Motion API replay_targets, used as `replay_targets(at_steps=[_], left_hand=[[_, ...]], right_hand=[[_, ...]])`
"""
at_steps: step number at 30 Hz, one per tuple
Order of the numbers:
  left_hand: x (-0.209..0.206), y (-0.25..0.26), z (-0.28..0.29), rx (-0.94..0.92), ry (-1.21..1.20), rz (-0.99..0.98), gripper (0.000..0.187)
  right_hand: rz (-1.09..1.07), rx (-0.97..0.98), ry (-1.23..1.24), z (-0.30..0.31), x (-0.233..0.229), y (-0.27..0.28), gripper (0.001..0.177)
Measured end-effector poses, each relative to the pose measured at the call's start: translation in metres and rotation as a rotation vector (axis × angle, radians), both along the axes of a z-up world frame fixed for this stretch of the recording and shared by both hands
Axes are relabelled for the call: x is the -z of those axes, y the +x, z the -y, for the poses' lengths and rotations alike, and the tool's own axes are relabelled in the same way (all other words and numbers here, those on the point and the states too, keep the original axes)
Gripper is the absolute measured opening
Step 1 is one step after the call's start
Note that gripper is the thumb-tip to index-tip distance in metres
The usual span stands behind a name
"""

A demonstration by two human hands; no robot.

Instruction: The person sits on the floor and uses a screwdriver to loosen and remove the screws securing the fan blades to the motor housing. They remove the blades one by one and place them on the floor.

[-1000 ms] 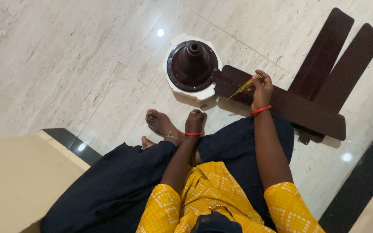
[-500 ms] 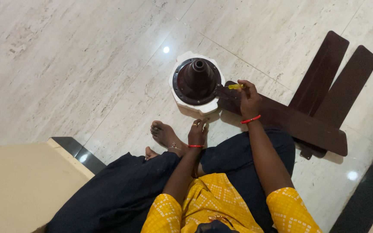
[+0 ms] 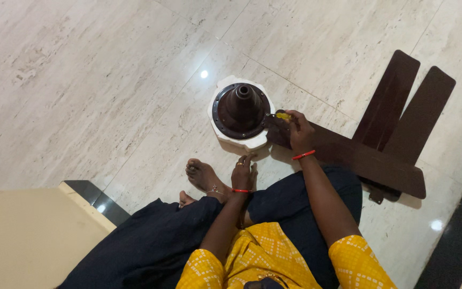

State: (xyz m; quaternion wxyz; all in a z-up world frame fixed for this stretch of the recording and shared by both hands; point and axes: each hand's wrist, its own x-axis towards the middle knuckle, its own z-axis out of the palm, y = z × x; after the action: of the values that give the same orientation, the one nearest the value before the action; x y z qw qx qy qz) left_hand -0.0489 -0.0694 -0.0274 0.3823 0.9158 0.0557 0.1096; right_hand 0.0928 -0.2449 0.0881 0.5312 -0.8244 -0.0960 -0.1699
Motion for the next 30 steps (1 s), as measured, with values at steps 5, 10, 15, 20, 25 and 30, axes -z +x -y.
replay_targets(at_steps=[5, 10, 15, 20, 25, 30], left_hand=[[-0.004, 0.0, -0.003, 0.04, -0.058, -0.047, 0.077], [0.006, -0.001, -0.002, -0.009, -0.054, -0.022, 0.085], [0.008, 0.001, -0.004, 0.02, 0.03, -0.113, 0.091], [0.001, 0.001, -0.005, 0.017, 0.113, -0.17, 0.099], [0.001, -0.004, -0.003, -0.031, 0.125, -0.157, 0.106], [0.002, 0.0, -0.004, -0.03, 0.127, -0.21, 0.105]], right_hand=[[0.09, -0.031, 0.021, -0.003, 0.0, 0.004, 0.035], [0.126, -0.004, -0.022, -0.004, 0.0, 0.006, 0.034], [0.107, -0.013, -0.013, -0.005, -0.006, 0.006, 0.03], [0.137, -0.044, -0.034, -0.007, -0.015, 0.008, 0.029], [0.165, -0.098, -0.077, -0.009, -0.016, 0.006, 0.028], [0.178, -0.073, -0.128, -0.011, -0.011, 0.007, 0.029]])
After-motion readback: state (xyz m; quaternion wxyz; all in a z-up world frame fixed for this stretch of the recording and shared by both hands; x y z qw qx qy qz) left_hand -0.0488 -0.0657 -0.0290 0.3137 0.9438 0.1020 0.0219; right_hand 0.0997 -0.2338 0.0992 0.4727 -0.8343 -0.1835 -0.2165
